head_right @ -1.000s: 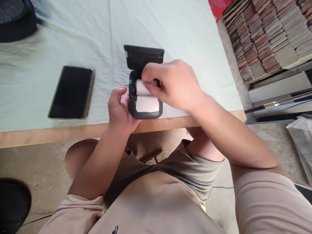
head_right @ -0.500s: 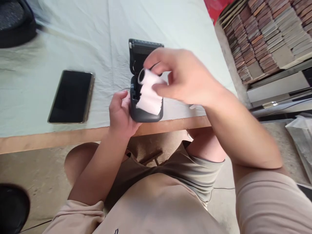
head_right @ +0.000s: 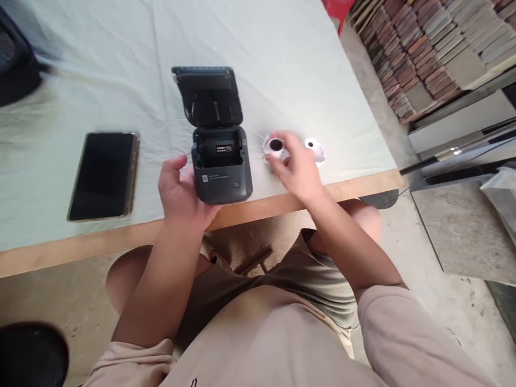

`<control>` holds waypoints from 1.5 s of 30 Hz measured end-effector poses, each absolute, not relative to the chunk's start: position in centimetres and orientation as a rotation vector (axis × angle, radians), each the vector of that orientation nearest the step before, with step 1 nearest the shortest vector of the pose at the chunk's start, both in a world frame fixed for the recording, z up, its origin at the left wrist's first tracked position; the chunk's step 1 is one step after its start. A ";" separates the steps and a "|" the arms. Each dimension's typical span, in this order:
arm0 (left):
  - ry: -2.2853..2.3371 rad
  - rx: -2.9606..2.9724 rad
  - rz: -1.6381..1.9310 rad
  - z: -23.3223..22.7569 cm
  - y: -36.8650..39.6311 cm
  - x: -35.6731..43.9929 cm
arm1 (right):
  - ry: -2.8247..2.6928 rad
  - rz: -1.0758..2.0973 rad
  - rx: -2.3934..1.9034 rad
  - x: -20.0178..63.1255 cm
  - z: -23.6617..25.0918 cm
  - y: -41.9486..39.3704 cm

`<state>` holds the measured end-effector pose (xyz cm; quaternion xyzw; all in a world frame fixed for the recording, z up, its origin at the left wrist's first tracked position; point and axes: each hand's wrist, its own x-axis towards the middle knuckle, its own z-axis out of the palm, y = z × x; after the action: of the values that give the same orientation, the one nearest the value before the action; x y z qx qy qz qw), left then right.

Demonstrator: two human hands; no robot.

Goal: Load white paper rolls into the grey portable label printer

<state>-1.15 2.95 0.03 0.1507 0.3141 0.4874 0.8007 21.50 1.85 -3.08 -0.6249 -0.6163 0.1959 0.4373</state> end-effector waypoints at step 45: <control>0.582 0.379 1.032 -0.2 2.2 -0.7 | -2.517 0.016 -1.423 16.4 6.8 4.5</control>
<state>-0.69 2.19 -0.23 0.1775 0.2728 0.4836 0.8125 16.44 4.53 6.83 -0.4882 -0.8638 0.0054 0.1247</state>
